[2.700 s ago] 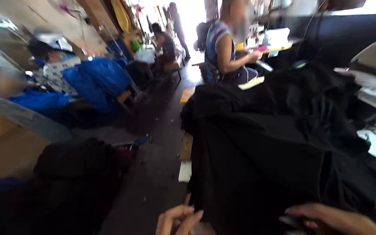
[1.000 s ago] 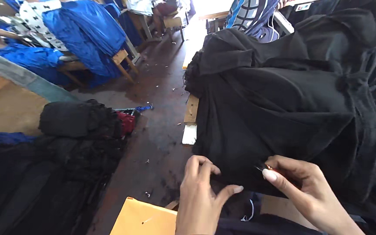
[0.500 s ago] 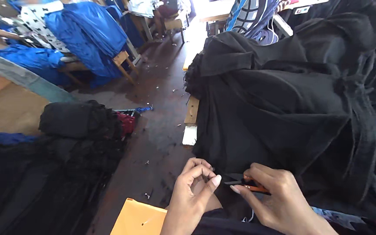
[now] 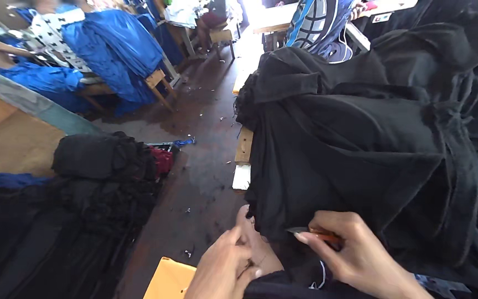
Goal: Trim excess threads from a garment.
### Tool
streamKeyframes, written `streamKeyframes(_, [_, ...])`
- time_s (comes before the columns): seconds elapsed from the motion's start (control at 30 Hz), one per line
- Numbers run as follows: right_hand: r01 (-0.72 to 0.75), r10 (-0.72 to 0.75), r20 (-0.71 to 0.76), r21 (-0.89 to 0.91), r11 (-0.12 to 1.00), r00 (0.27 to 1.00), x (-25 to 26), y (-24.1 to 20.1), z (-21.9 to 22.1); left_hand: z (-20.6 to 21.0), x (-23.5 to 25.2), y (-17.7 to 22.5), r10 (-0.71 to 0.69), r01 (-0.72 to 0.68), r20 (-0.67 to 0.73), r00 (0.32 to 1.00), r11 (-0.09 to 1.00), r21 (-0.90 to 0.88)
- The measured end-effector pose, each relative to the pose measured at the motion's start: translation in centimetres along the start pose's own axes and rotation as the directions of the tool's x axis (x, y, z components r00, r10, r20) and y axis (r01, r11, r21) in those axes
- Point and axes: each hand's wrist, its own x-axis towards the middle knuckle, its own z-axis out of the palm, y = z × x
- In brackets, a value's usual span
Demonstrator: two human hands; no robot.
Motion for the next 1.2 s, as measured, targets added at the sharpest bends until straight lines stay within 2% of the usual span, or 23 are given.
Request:
streamKeyframes(0.03, [-0.022, 0.016, 0.054, 0.129, 0.991, 0.998, 0.1, 0.1, -1.0, -1.1, -0.3, 0.1, -0.062, 0.056, 0.092, 0.994, 0.996, 0.074])
streamKeyframes(0.07, [-0.042, 0.020, 0.096, 0.229, 0.973, 0.995, 0.2, 0.1, -1.8, -1.9, -0.6, 0.3, -0.089, 0.078, 0.103, 0.991, 0.991, 0.107])
streamKeyframes(0.13, [-0.060, 0.020, 0.118, 0.352, 0.934, 0.993, 0.4, -0.1, -2.7, -2.7, -1.1, 0.8, -0.015, 0.020, -0.051, 0.999, 0.997, 0.080])
streamKeyframes(0.2, [-0.064, 0.028, 0.092, 0.412, 0.909, 0.995, 0.5, -0.2, -2.9, -2.3, -0.5, 2.1, 0.068, -0.086, -0.281, 0.957, 0.995, -0.053])
streamKeyframes(0.3, [-0.071, 0.065, 0.029, 0.421, 0.904, 0.998, 0.5, -0.2, -2.5, 0.8, 2.4, 3.4, 0.096, -0.198, -0.488, 0.867, 0.967, -0.161])
streamKeyframes(0.4, [-0.050, 0.059, -0.021, 0.292, 0.955, 0.998, 0.2, -0.2, -1.7, 4.3, 4.8, 2.2, 0.076, -0.205, -0.533, 0.843, 0.961, -0.186])
streamKeyframes(0.53, [-0.062, 0.055, -0.074, -0.088, 0.994, 0.996, -0.5, -0.7, -0.2, 3.9, 4.7, 1.6, 0.022, -0.283, -0.515, 0.857, 0.854, -0.436])
streamKeyframes(0.6, [-0.057, 0.033, -0.111, -0.217, 0.974, 0.993, -0.3, -1.1, 0.6, 3.8, 4.6, 1.7, 0.016, -0.292, -0.517, 0.856, 0.840, -0.458])
streamKeyframes(0.67, [-0.048, 0.014, -0.128, -0.262, 0.964, 0.992, 0.1, -1.5, 1.2, 3.7, 4.6, 1.9, 0.016, -0.299, -0.528, 0.849, 0.839, -0.455])
streamKeyframes(0.8, [0.007, -0.060, -0.159, -0.310, 0.951, 0.985, 0.6, -1.0, 2.3, 4.0, 5.0, 1.8, 0.018, -0.294, -0.540, 0.841, 0.855, -0.428])
streamKeyframes(0.9, [0.035, -0.088, -0.191, -0.265, 0.964, 0.978, 0.4, -0.2, 2.4, 3.5, 4.9, 1.4, 0.034, -0.317, -0.543, 0.839, 0.842, -0.436])
streamKeyframes(0.97, [0.020, -0.042, -0.201, -0.113, 0.993, 0.979, 0.3, -0.2, 1.6, 1.8, 3.9, 0.6, 0.154, -0.397, -0.479, 0.865, 0.793, -0.463])
streamKeyframes(1.0, [0.006, -0.010, -0.202, -0.024, 1.000, 0.979, 0.3, -0.2, 1.0, 0.3, 3.2, 0.2, 0.271, -0.445, -0.391, 0.880, 0.757, -0.479])
streamKeyframes(1.07, [-0.025, 0.041, -0.173, 0.090, 0.996, 0.984, 0.0, -0.5, -0.3, -2.8, 1.6, -0.1, 0.502, -0.520, -0.190, 0.844, 0.677, -0.521])
streamKeyframes(1.1, [-0.039, 0.054, -0.145, 0.103, 0.994, 0.988, -0.2, -0.7, -0.9, -3.8, 1.1, 0.0, 0.552, -0.529, -0.133, 0.823, 0.661, -0.533])
streamKeyframes(1.13, [-0.053, 0.062, -0.116, 0.078, 0.996, 0.991, -0.4, -0.9, -1.4, -4.1, 0.8, 0.2, 0.540, -0.521, -0.123, 0.833, 0.689, -0.504])
streamKeyframes(1.2, [-0.087, 0.084, -0.043, -0.074, 0.993, 0.996, -0.9, -1.8, -2.0, -3.1, 0.8, 0.7, 0.412, -0.459, -0.205, 0.888, 0.816, -0.350])
